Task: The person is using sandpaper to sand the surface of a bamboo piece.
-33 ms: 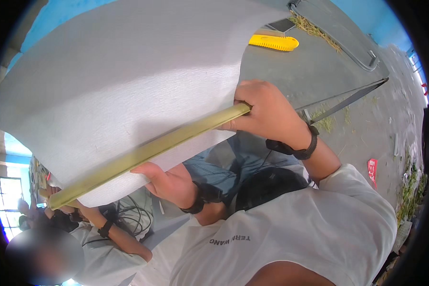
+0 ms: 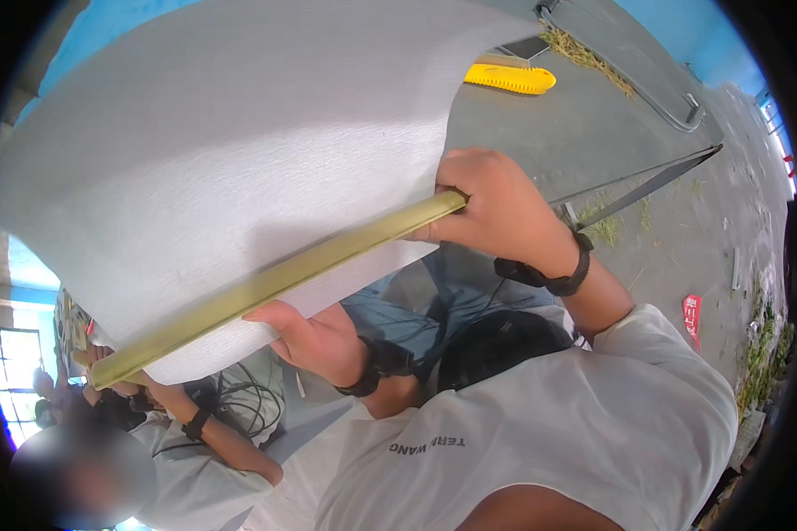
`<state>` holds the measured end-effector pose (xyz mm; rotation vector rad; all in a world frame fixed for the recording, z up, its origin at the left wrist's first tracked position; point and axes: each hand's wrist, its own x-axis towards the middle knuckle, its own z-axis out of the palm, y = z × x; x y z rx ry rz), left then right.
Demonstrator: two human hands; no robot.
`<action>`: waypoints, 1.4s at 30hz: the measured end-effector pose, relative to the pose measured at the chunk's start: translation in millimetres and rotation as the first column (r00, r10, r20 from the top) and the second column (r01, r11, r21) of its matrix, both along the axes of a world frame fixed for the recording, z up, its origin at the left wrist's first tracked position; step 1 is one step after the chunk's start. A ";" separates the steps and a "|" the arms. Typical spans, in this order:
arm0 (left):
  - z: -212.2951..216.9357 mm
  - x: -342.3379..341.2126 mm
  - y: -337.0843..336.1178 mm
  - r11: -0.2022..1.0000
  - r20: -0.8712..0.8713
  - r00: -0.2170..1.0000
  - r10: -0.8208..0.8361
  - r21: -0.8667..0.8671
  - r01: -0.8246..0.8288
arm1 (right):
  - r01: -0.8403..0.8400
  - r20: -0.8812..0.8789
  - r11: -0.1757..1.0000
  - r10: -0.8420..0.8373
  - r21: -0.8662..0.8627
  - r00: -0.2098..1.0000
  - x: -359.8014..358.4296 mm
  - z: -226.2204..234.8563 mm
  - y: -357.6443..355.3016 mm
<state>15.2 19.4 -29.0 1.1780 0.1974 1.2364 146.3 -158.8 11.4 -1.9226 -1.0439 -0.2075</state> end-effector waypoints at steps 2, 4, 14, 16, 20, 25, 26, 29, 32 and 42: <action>0.9 -0.1 0.4 0.999 -0.008 0.999 0.044 -0.030 -0.044 | 0.004 -0.002 1.000 -0.004 -0.020 1.000 0.2 1.0 1.0; 3.6 -2.0 2.9 0.990 0.000 0.994 0.110 0.093 -0.109 | 0.003 -0.019 0.999 -0.004 -0.054 1.000 -0.4 1.5 0.0; 15.4 -16.7 16.5 0.987 0.129 0.991 0.047 0.144 -0.066 | -0.004 -0.031 0.997 0.001 -0.082 1.000 -0.1 -3.8 -2.4; 6.7 -7.1 -3.2 0.967 0.019 0.994 0.104 0.232 -0.106 | -0.010 -0.028 0.997 0.008 -0.077 1.000 1.4 -2.2 -3.7; 9.0 -1.5 -9.7 0.996 0.114 0.992 0.044 -0.086 -0.034 | -0.013 -0.029 0.995 0.010 -0.099 1.000 1.1 0.5 -4.5; 23.7 -13.8 25.1 0.983 0.104 0.980 0.172 -0.085 -0.163 | -0.003 -0.034 0.995 0.000 -0.103 0.999 -2.0 0.2 -2.2; 21.5 -14.4 25.2 0.987 0.056 0.988 0.141 0.072 -0.145 | 0.006 -0.027 0.995 -0.009 -0.101 1.000 -1.9 0.2 -1.9; 7.4 -11.5 8.6 0.958 -0.093 0.974 0.209 0.222 -0.184 | 0.003 -0.019 0.997 -0.005 -0.074 1.000 -0.4 0.5 -1.9; -1.9 -6.1 -5.0 0.987 -0.104 0.982 0.156 -0.031 -0.160 | 0.005 -0.032 0.999 -0.006 -0.052 0.999 0.7 1.3 -2.1; 10.5 -21.8 33.1 0.973 0.020 0.985 0.172 0.150 -0.173 | 0.010 -0.047 0.992 -0.016 -0.122 0.999 -2.4 0.0 -3.3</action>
